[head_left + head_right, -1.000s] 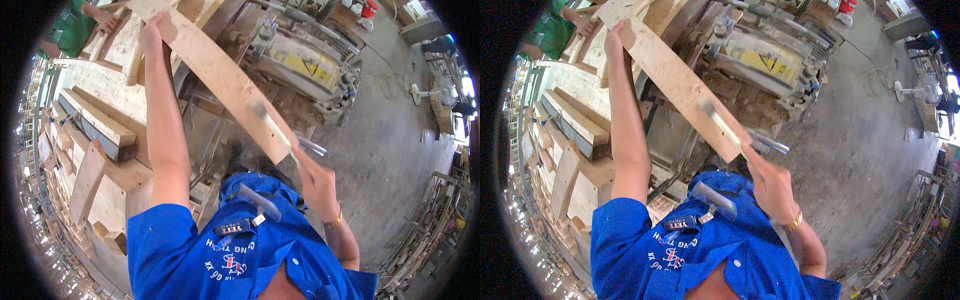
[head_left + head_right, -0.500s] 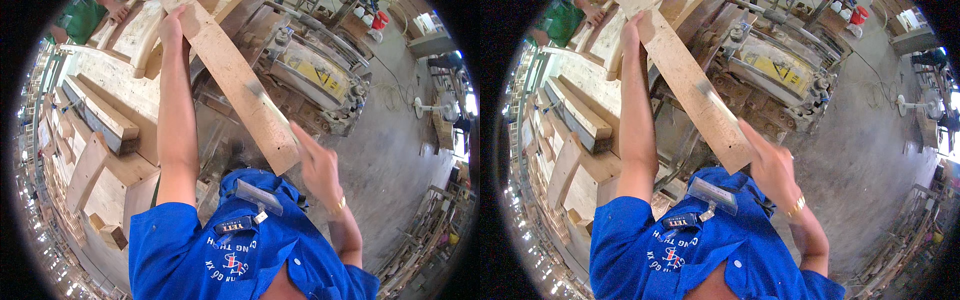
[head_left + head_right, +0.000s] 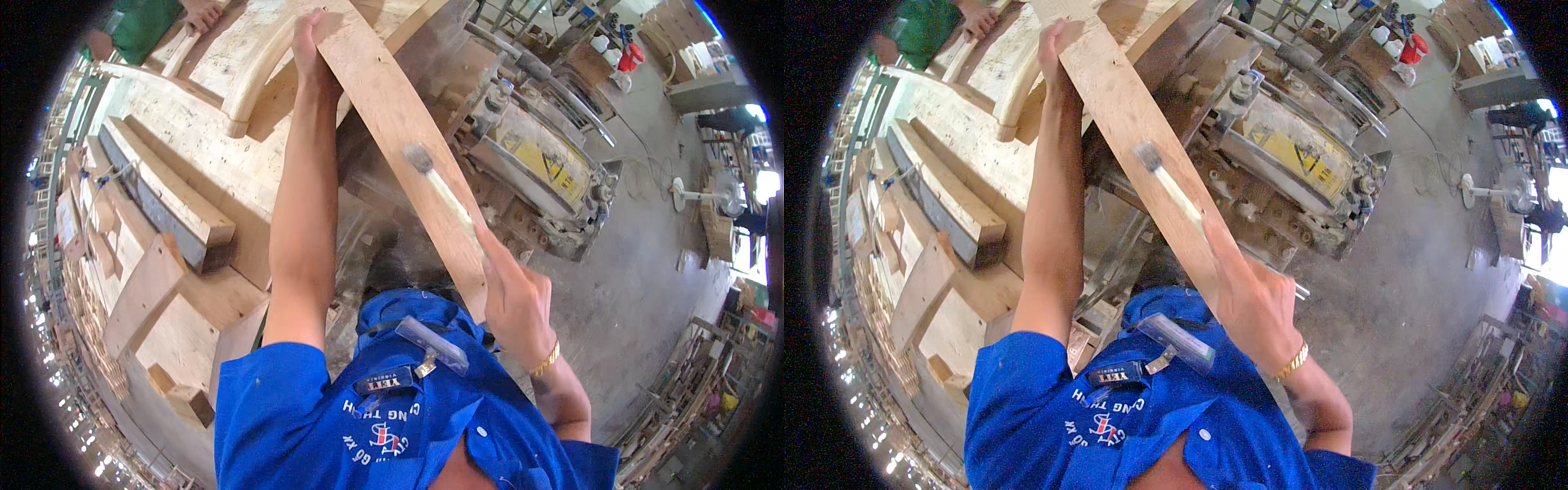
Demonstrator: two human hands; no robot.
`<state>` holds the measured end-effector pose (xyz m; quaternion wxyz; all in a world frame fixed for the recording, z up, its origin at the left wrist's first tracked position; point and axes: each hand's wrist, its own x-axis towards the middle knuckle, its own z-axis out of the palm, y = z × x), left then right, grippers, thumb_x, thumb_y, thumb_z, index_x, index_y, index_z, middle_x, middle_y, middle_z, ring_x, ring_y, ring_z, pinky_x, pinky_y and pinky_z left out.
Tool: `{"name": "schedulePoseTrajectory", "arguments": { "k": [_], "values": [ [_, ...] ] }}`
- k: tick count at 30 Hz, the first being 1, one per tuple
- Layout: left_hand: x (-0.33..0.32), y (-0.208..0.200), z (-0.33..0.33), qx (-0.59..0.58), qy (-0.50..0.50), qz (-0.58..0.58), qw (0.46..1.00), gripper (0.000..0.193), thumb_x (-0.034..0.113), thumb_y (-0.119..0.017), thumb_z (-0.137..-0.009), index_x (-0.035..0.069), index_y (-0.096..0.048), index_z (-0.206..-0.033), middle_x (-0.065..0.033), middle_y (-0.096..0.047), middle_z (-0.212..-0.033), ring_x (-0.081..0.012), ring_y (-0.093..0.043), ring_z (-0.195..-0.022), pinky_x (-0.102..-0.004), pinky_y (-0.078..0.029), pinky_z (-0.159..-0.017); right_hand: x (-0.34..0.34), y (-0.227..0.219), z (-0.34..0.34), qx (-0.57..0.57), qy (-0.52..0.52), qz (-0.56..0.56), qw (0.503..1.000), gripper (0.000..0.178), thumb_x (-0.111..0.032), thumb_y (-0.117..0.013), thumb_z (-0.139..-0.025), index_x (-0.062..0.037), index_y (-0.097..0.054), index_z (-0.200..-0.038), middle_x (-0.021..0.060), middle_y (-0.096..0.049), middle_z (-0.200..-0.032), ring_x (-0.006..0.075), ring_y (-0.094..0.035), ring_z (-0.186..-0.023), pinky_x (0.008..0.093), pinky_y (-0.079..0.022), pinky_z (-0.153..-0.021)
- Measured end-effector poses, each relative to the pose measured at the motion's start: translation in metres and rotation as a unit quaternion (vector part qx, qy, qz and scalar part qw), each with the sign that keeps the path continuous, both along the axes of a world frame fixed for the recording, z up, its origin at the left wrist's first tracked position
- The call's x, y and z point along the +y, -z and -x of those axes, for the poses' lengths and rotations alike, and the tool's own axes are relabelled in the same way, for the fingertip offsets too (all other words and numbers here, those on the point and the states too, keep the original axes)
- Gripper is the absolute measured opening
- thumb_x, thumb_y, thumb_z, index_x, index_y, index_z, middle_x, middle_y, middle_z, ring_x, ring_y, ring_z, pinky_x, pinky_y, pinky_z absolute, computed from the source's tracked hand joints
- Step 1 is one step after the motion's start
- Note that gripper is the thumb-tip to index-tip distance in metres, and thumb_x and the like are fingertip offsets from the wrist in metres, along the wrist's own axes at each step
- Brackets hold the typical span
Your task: The person operates a drill press to drill holes into wooden planks, then carries the drilled pieces to a workbench and uses a brush to clean them. The person handles multiple planks and small wooden blocks during the process.
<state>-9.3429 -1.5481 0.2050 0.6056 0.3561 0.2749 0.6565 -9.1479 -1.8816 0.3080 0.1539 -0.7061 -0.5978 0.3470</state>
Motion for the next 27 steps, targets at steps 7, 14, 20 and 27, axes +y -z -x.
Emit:
{"name": "schedulePoseTrajectory", "arguments": {
  "k": [7, 14, 20, 27],
  "values": [
    [-0.026, -0.014, -0.026, -0.064, 0.027, 0.037, 0.997, 0.032, 0.034, -0.05, -0.081, 0.006, -0.053, -0.095, -0.0061, -0.055, -0.085, -0.0199, -0.056, -0.079, -0.0331, -0.044, -0.069, 0.01, -0.003, 0.012, 0.005, 0.044, -0.008, 0.999, 0.041, 0.001, -0.051, -0.082, -0.0028, -0.052, -0.123, 0.0241, -0.061, -0.099, 0.0324, -0.064, -0.087, 0.0335, -0.05, -0.075],
    [-0.024, -0.019, -0.029, -0.061, -0.012, 0.057, 0.996, 0.035, 0.037, -0.05, -0.081, 0.006, -0.053, -0.096, -0.0056, -0.055, -0.085, -0.0193, -0.056, -0.08, -0.0324, -0.044, -0.069, -0.014, 0.008, -0.004, -0.026, 0.009, -0.102, 0.994, 0.041, 0.001, -0.051, -0.082, -0.0047, -0.052, -0.123, 0.0239, -0.061, -0.091, 0.0338, -0.064, -0.08, 0.0332, -0.049, -0.068],
    [-0.022, -0.013, -0.021, -0.062, 0.03, 0.059, 0.996, 0.036, 0.038, -0.05, -0.081, 0.007, -0.053, -0.099, -0.0055, -0.055, -0.087, -0.0194, -0.056, -0.082, -0.0317, -0.044, -0.07, -0.019, 0.005, -0.011, -0.057, -0.036, -0.122, 0.99, 0.045, 0.003, -0.051, -0.081, -0.0025, -0.049, -0.126, 0.0216, -0.061, -0.082, 0.0349, -0.061, -0.067, 0.0391, -0.048, -0.06],
    [-0.022, -0.013, -0.021, -0.058, 0.014, 0.039, 0.997, 0.041, 0.041, -0.048, -0.084, 0.008, -0.05, -0.107, -0.0059, -0.054, -0.093, -0.0204, -0.055, -0.085, -0.0334, -0.045, -0.072, -0.03, 0.009, -0.028, -0.124, -0.096, -0.117, 0.981, 0.052, 0.004, -0.053, -0.077, -0.0023, -0.046, -0.128, 0.0182, -0.059, -0.071, 0.0309, -0.058, -0.058, 0.0379, -0.046, -0.052]
  ]
}}
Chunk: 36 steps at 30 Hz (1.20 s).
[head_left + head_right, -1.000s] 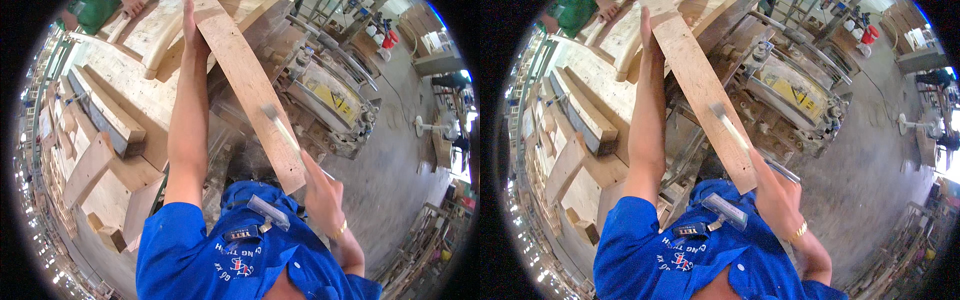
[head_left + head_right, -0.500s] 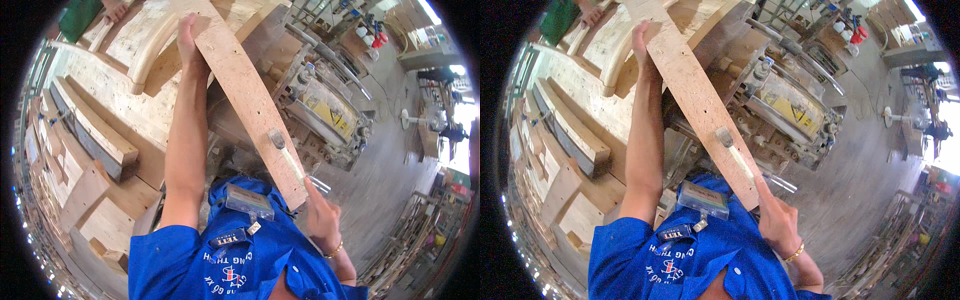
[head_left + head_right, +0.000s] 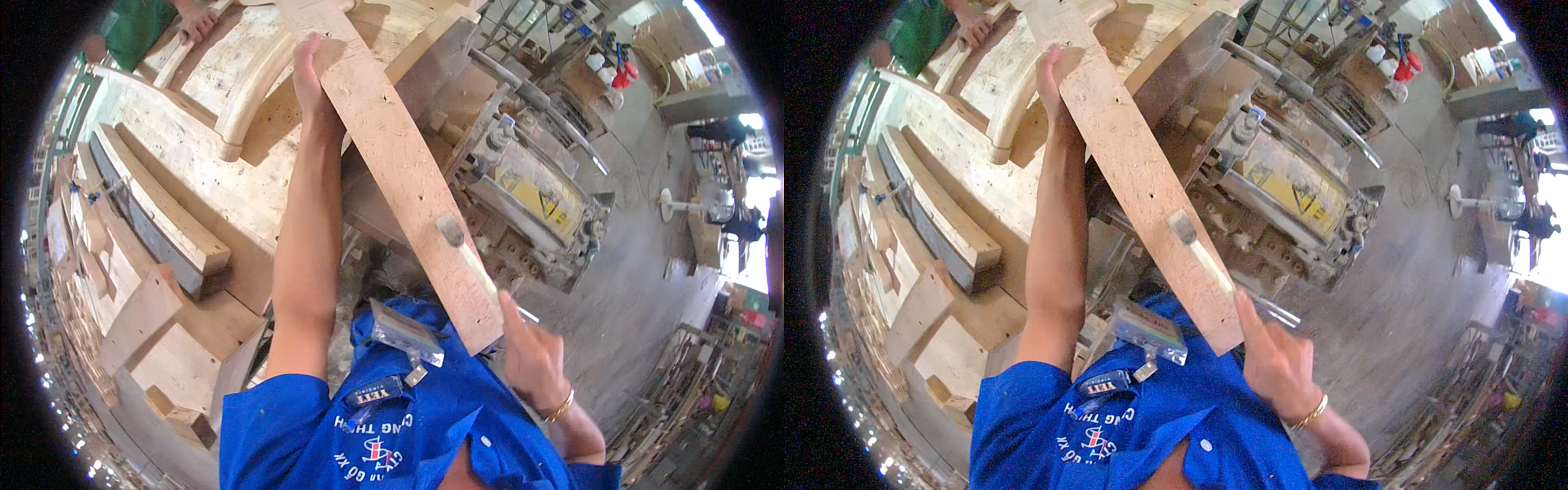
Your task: The person operates a drill press to drill holes into wooden planks, then carries the drilled pieces to a workbench and uses a brush to clean them. The person handles multiple planks and small wooden blocks during the process.
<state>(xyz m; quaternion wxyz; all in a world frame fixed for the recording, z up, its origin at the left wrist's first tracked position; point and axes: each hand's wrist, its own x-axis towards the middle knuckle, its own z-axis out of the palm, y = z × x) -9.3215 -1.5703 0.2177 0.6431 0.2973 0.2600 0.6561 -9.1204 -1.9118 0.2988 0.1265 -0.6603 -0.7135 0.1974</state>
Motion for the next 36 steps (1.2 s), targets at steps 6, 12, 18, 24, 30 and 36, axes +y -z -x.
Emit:
{"name": "schedulePoseTrajectory", "arguments": {
  "k": [6, 12, 18, 24, 30, 36],
  "values": [
    [-0.001, 0.004, -0.01, -0.008, -0.052, -0.007, 0.999, 0.066, 0.06, -0.029, -0.089, 0.003, -0.047, -0.117, -0.0145, -0.059, -0.097, -0.0245, -0.059, -0.083, -0.036, -0.049, -0.071, 0.069, 0.008, 0.024, 0.04, -0.012, -0.057, 0.997, 0.063, 0.002, -0.053, -0.069, -0.0073, -0.044, -0.131, 0.0109, -0.055, -0.063, 0.0278, -0.056, -0.051, 0.0391, -0.046, -0.046],
    [-0.017, -0.015, -0.023, 0.003, 0.001, 0.083, 0.997, 0.058, 0.054, -0.025, -0.093, 0.009, -0.042, -0.126, -0.0076, -0.053, -0.109, -0.0215, -0.055, -0.093, -0.0344, -0.048, -0.078, 0.096, 0.007, 0.023, 0.051, 0.009, -0.051, 0.997, 0.041, -0.002, -0.048, -0.086, -0.0045, -0.048, -0.126, 0.0245, -0.062, -0.089, 0.0351, -0.062, -0.077, 0.0361, -0.049, -0.068],
    [-0.003, -0.008, -0.004, 0.005, -0.012, 0.036, 0.999, 0.063, 0.055, -0.017, -0.094, 0.011, -0.035, -0.134, -0.0079, -0.048, -0.122, -0.0222, -0.05, -0.105, -0.035, -0.043, -0.088, 0.109, -0.004, 0.03, 0.102, -0.017, -0.06, 0.993, 0.039, -0.003, -0.046, -0.086, -0.0015, -0.048, -0.125, 0.0262, -0.058, -0.104, 0.036, -0.06, -0.095, 0.0357, -0.047, -0.08],
    [-0.007, 0.0, -0.009, -0.009, -0.003, 0.046, 0.999, 0.059, 0.054, -0.022, -0.094, 0.009, -0.044, -0.124, -0.008, -0.054, -0.105, -0.0212, -0.056, -0.091, -0.0347, -0.05, -0.075, 0.128, -0.013, 0.035, 0.129, 0.059, 0.035, 0.989, 0.036, -0.006, -0.048, -0.087, -0.0008, -0.051, -0.122, 0.0269, -0.055, -0.079, 0.0252, -0.056, -0.06, 0.0323, -0.046, -0.064],
    [-0.011, -0.003, -0.021, -0.001, 0.024, 0.062, 0.998, 0.06, 0.053, -0.015, -0.094, 0.01, -0.042, -0.127, -0.0071, -0.053, -0.113, -0.0213, -0.054, -0.099, -0.0347, -0.045, -0.085, 0.14, 0.005, 0.033, 0.092, 0.046, -0.008, 0.995, 0.048, 0.001, -0.049, -0.08, -0.0041, -0.045, -0.128, 0.0253, -0.058, -0.077, 0.0387, -0.057, -0.068, 0.0421, -0.045, -0.065],
    [0.007, 0.015, -0.002, -0.018, -0.053, -0.015, 0.998, 0.056, 0.053, -0.023, -0.094, 0.009, -0.044, -0.123, -0.0093, -0.054, -0.102, -0.021, -0.057, -0.089, -0.034, -0.05, -0.074, 0.112, 0.004, 0.024, 0.065, -0.021, -0.07, 0.995, 0.039, -0.004, -0.043, -0.087, -0.002, -0.048, -0.126, 0.0235, -0.056, -0.112, 0.0373, -0.058, -0.098, 0.0358, -0.047, -0.082]
  ]
}}
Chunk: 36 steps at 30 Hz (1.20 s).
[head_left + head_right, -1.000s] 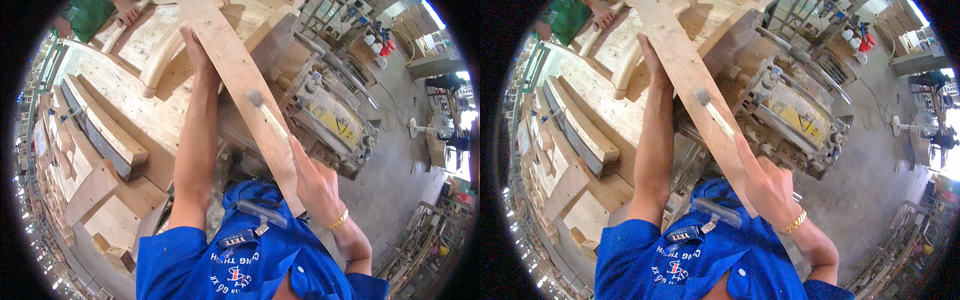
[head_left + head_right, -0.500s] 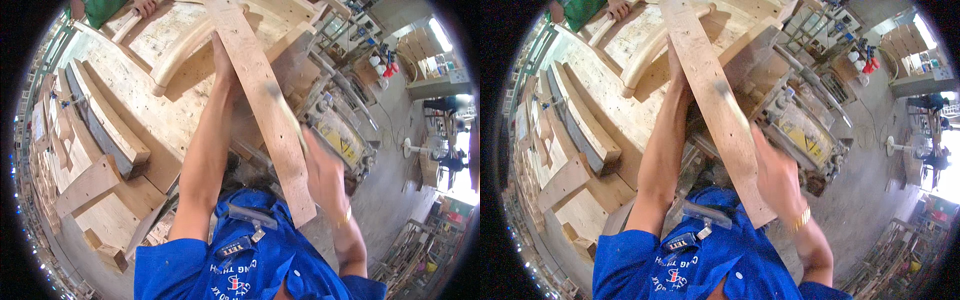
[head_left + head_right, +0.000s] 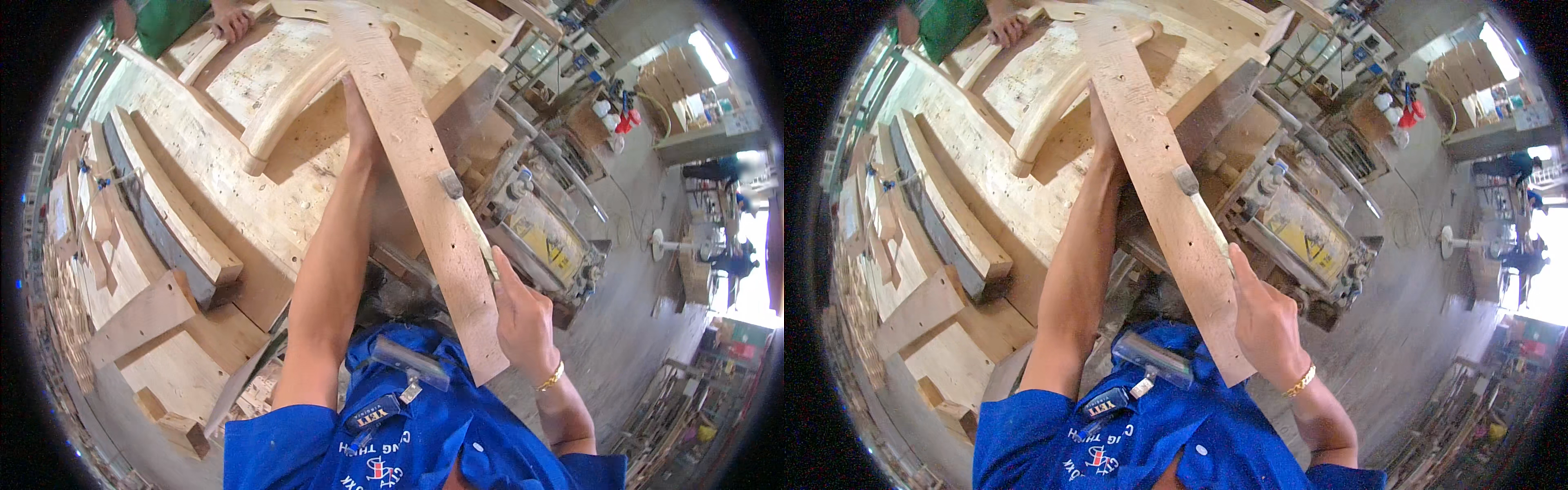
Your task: The person operates a drill press to drill holes into wooden planks, then carries the drilled pieces to a workbench and uses a brush to clean them. The person handles multiple planks and small wooden blocks during the process.
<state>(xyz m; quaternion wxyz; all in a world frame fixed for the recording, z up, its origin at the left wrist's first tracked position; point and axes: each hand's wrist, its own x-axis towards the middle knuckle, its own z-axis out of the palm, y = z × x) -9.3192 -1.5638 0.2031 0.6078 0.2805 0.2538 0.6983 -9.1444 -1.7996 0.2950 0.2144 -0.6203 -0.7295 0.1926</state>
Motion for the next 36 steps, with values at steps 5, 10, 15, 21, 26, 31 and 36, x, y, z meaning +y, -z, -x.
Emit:
{"name": "schedulePoseTrajectory", "arguments": {
  "k": [5, 10, 15, 21, 26, 31, 36],
  "values": [
    [-0.006, -0.001, -0.005, -0.176, 0.232, -0.098, 0.952, 0.056, 0.053, -0.024, -0.094, 0.009, -0.043, -0.125, -0.0086, -0.054, -0.105, -0.0207, -0.056, -0.092, -0.0348, -0.05, -0.077, 0.078, -0.002, 0.026, 0.03, 0.006, 0.007, 1.0, 0.049, -0.002, -0.046, -0.08, -0.0053, -0.044, -0.129, 0.0265, -0.054, -0.075, 0.0402, -0.057, -0.068, 0.0433, -0.044, -0.062],
    [-0.008, -0.022, -0.015, -0.068, 0.062, 0.027, 0.995, 0.063, 0.058, -0.016, -0.092, 0.013, -0.039, -0.13, -0.0084, -0.05, -0.116, -0.0225, -0.051, -0.103, -0.0369, -0.044, -0.087, 0.056, -0.005, 0.023, 0.042, -0.033, -0.073, 0.996, 0.042, -0.007, -0.046, -0.084, -0.0038, -0.048, -0.125, 0.0287, -0.056, -0.078, 0.0417, -0.058, -0.072, 0.0437, -0.045, -0.064],
    [-0.019, -0.026, -0.012, -0.04, 0.122, 0.099, 0.987, 0.064, 0.06, -0.014, -0.091, 0.012, -0.05, -0.115, -0.0103, -0.058, -0.09, -0.0215, -0.057, -0.077, -0.0354, -0.049, -0.067, 0.121, -0.033, 0.054, 0.033, 0.031, 0.112, 0.993, 0.038, -0.011, -0.046, -0.088, -0.0028, -0.049, -0.125, 0.0254, -0.054, -0.114, 0.0377, -0.055, -0.105, 0.038, -0.044, -0.089],
    [-0.014, -0.025, -0.012, -0.1, 0.134, 0.02, 0.986, 0.06, 0.058, -0.022, -0.092, 0.009, -0.05, -0.112, -0.0085, -0.057, -0.085, -0.0214, -0.059, -0.073, -0.0341, -0.052, -0.065, 0.093, -0.019, 0.034, 0.037, -0.007, -0.018, 0.999, 0.037, -0.014, -0.043, -0.09, -0.0026, -0.048, -0.124, 0.0287, -0.054, -0.108, 0.0409, -0.055, -0.1, 0.0393, -0.044, -0.084],
    [-0.009, -0.012, -0.008, -0.064, 0.109, 0.061, 0.99, 0.066, 0.06, -0.017, -0.091, 0.009, -0.045, -0.123, -0.0096, -0.056, -0.104, -0.0203, -0.056, -0.093, -0.0353, -0.048, -0.079, 0.109, -0.031, 0.041, -0.006, -0.025, 0.01, 1.0, 0.037, -0.011, -0.042, -0.088, -0.0027, -0.048, -0.123, 0.0309, -0.055, -0.094, 0.0436, -0.056, -0.088, 0.0428, -0.046, -0.074],
    [-0.014, -0.004, -0.022, -0.091, 0.127, 0.06, 0.986, 0.06, 0.055, -0.015, -0.094, 0.011, -0.042, -0.124, -0.0091, -0.056, -0.102, -0.0197, -0.056, -0.091, -0.0338, -0.049, -0.079, 0.109, -0.019, 0.038, -0.029, -0.015, -0.023, 0.999, 0.044, -0.005, -0.043, -0.082, -0.0017, -0.044, -0.126, 0.0295, -0.056, -0.077, 0.0436, -0.057, -0.071, 0.0472, -0.046, -0.064],
    [-0.003, -0.013, -0.004, -0.062, 0.089, 0.0, 0.994, 0.061, 0.057, -0.015, -0.093, 0.011, -0.044, -0.122, -0.0091, -0.056, -0.101, -0.0197, -0.057, -0.09, -0.0332, -0.049, -0.079, 0.092, -0.02, 0.032, -0.06, -0.067, -0.057, 0.994, 0.04, -0.003, -0.042, -0.081, -0.0001, -0.047, -0.12, 0.0278, -0.057, -0.069, 0.0437, -0.058, -0.066, 0.0488, -0.046, -0.06]
  ]
}}
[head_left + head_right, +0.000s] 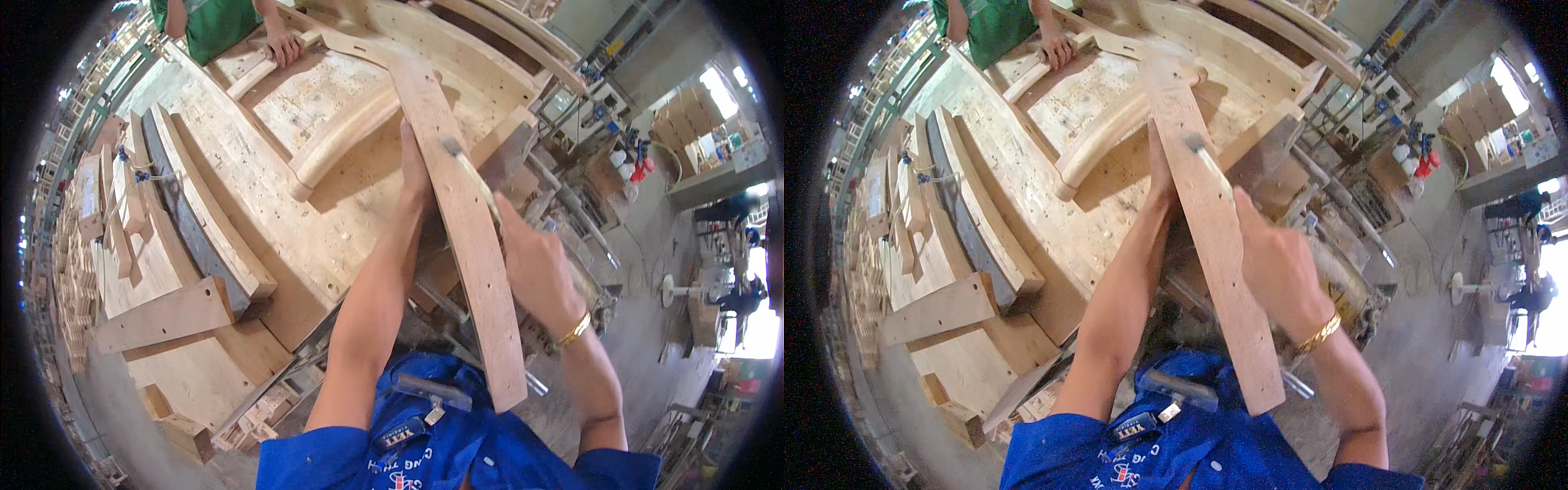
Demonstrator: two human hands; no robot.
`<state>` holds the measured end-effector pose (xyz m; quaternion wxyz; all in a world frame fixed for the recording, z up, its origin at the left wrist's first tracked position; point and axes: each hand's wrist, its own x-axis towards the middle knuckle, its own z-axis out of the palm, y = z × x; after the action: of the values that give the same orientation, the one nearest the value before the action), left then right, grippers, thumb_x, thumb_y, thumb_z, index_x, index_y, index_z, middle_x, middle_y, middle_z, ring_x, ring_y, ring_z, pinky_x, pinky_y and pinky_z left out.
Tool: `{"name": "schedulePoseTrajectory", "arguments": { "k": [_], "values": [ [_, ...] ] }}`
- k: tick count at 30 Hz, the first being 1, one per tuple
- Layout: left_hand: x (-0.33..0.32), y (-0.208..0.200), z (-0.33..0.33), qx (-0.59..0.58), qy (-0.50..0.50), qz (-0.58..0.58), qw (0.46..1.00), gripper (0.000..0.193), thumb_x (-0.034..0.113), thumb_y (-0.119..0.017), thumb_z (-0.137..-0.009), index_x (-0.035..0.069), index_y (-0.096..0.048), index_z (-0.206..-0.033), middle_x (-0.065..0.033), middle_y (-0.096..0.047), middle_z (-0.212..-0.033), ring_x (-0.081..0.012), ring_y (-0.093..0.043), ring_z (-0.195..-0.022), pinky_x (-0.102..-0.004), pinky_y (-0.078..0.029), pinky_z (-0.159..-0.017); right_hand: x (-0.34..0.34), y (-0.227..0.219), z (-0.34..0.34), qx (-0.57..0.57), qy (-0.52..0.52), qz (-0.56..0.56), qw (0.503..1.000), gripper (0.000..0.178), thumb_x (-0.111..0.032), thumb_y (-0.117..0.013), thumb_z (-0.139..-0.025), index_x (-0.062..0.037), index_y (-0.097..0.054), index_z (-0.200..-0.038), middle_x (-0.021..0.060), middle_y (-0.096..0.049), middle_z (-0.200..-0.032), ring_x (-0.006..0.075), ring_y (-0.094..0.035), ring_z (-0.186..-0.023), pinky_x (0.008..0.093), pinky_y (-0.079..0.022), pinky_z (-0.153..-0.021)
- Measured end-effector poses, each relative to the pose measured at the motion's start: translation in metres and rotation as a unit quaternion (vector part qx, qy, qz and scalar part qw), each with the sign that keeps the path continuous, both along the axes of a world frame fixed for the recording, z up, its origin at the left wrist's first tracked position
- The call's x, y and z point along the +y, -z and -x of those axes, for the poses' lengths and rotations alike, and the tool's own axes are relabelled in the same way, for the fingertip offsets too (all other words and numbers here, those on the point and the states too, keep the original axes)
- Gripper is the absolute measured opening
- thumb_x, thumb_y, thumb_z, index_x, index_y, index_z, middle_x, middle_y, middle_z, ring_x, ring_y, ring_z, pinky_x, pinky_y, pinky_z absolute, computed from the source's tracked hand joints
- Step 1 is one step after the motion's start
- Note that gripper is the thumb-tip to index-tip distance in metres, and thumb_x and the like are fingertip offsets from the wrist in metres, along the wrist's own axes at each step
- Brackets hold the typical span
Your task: The person operates a drill press to drill holes into wooden planks, then carries the drilled pieces to a workbench and uses a brush to clean them. The person handles multiple planks and small wooden blocks during the process.
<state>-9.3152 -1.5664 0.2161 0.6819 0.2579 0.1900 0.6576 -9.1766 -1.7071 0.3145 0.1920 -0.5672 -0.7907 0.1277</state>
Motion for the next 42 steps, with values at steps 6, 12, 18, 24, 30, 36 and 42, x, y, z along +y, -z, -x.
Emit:
{"name": "schedulePoseTrajectory", "arguments": {
  "k": [6, 12, 18, 24, 30, 36, 42],
  "values": [
    [-0.009, 0.0, -0.018, -0.02, 0.055, 0.048, 0.997, 0.063, 0.057, -0.016, -0.093, 0.01, -0.042, -0.127, -0.01, -0.055, -0.109, -0.0207, -0.056, -0.097, -0.033, -0.047, -0.085, 0.081, -0.01, 0.024, 0.006, 0.061, 0.047, 0.997, 0.039, -0.01, -0.044, -0.087, 0.0003, -0.047, -0.125, 0.0297, -0.058, -0.096, 0.0428, -0.058, -0.09, 0.0422, -0.047, -0.079],
    [-0.008, 0.0, -0.004, -0.013, 0.016, 0.034, 0.999, 0.065, 0.056, -0.015, -0.093, 0.01, -0.04, -0.13, -0.0087, -0.052, -0.117, -0.0206, -0.053, -0.103, -0.0335, -0.045, -0.088, 0.054, -0.005, 0.027, 0.057, 0.041, 0.032, 0.997, 0.037, -0.013, -0.041, -0.088, 0.0027, -0.049, -0.121, 0.0309, -0.056, -0.098, 0.0413, -0.056, -0.096, 0.0437, -0.043, -0.084],
    [-0.003, 0.007, 0.001, 0.008, 0.018, 0.039, 0.999, 0.065, 0.059, -0.018, -0.092, 0.01, -0.042, -0.128, -0.0082, -0.054, -0.113, -0.0209, -0.055, -0.1, -0.0346, -0.047, -0.085, 0.077, -0.015, 0.022, 0.027, 0.021, 0.037, 0.999, 0.038, -0.012, -0.044, -0.086, -0.0022, -0.05, -0.122, 0.0297, -0.056, -0.1, 0.0433, -0.054, -0.097, 0.0442, -0.043, -0.084],
    [-0.006, -0.004, -0.017, -0.013, 0.074, 0.02, 0.997, 0.063, 0.055, -0.014, -0.093, 0.01, -0.041, -0.128, -0.0073, -0.053, -0.114, -0.021, -0.054, -0.1, -0.0336, -0.047, -0.083, 0.127, -0.007, 0.015, 0.048, 0.078, -0.01, 0.996, 0.039, -0.018, -0.044, -0.088, -0.0079, -0.05, -0.124, 0.028, -0.059, -0.09, 0.0393, -0.059, -0.084, 0.0442, -0.045, -0.076],
    [-0.011, -0.001, -0.004, 0.03, 0.017, 0.018, 0.999, 0.063, 0.056, -0.015, -0.093, 0.012, -0.04, -0.13, -0.0051, -0.052, -0.113, -0.0194, -0.053, -0.098, -0.0334, -0.047, -0.082, 0.072, -0.017, -0.028, 0.27, 0.137, -0.045, 0.952, 0.035, -0.023, -0.049, -0.087, -0.0011, -0.056, -0.114, 0.0132, -0.062, -0.074, 0.0176, -0.057, -0.063, 0.0315, -0.044, -0.06],
    [-0.013, -0.004, -0.012, 0.042, -0.019, 0.022, 0.999, 0.059, 0.054, -0.02, -0.094, 0.013, -0.039, -0.131, -0.0046, -0.051, -0.115, -0.0193, -0.053, -0.1, -0.0343, -0.046, -0.084, -0.135, 0.009, -0.12, 0.203, 0.271, 0.047, 0.94, 0.021, -0.019, -0.06, -0.082, 0.0029, -0.061, -0.08, -0.0005, -0.045, -0.056, 0.0053, -0.04, -0.057, 0.0241, -0.034, -0.049],
    [0.014, 0.039, -0.007, -0.015, 0.01, 0.033, 0.999, 0.061, 0.059, -0.025, -0.09, 0.006, -0.049, -0.108, -0.0125, -0.058, -0.089, -0.0231, -0.058, -0.077, -0.0363, -0.051, -0.063, -0.279, 0.09, -0.099, 0.353, 0.383, 0.048, 0.852, 0.012, -0.013, -0.046, -0.09, -0.002, -0.048, -0.085, 0.0086, -0.062, -0.075, 0.0146, -0.058, -0.068, 0.0278, -0.047, -0.061]
  ]
}}
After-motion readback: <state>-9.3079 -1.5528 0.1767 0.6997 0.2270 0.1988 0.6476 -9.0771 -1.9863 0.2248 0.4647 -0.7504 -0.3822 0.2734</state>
